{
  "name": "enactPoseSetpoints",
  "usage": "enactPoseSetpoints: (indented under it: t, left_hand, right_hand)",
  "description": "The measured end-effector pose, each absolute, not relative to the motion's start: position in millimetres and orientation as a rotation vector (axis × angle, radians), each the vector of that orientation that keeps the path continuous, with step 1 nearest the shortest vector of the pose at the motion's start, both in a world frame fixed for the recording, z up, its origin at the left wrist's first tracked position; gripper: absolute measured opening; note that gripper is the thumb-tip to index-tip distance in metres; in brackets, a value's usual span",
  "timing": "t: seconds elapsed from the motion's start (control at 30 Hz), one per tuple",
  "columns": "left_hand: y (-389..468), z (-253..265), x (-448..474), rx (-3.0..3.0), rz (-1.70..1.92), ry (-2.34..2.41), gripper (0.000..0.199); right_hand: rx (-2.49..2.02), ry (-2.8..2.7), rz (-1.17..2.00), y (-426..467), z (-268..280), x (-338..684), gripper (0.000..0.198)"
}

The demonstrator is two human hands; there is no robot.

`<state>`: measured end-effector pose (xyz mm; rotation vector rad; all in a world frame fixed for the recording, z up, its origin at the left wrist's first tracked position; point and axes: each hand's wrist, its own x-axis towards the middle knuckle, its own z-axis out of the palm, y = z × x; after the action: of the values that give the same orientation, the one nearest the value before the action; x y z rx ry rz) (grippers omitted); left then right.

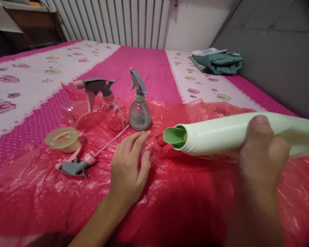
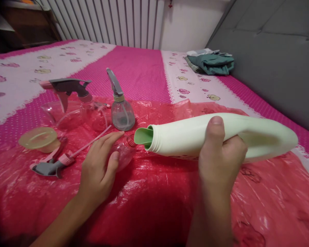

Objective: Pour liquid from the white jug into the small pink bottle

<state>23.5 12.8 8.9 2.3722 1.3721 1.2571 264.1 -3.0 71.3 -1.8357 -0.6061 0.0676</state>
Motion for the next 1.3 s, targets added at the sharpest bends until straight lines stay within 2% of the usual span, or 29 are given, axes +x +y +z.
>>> enactPoseSetpoints:
  t: [1.3]
  left_hand:
    - [12.5, 9.6, 23.6, 2.357, 1.244, 1.378, 0.04]
  right_hand:
    - [-1.835, -0.631, 0.083, -2.8, 72.1, 262.3, 0.07]
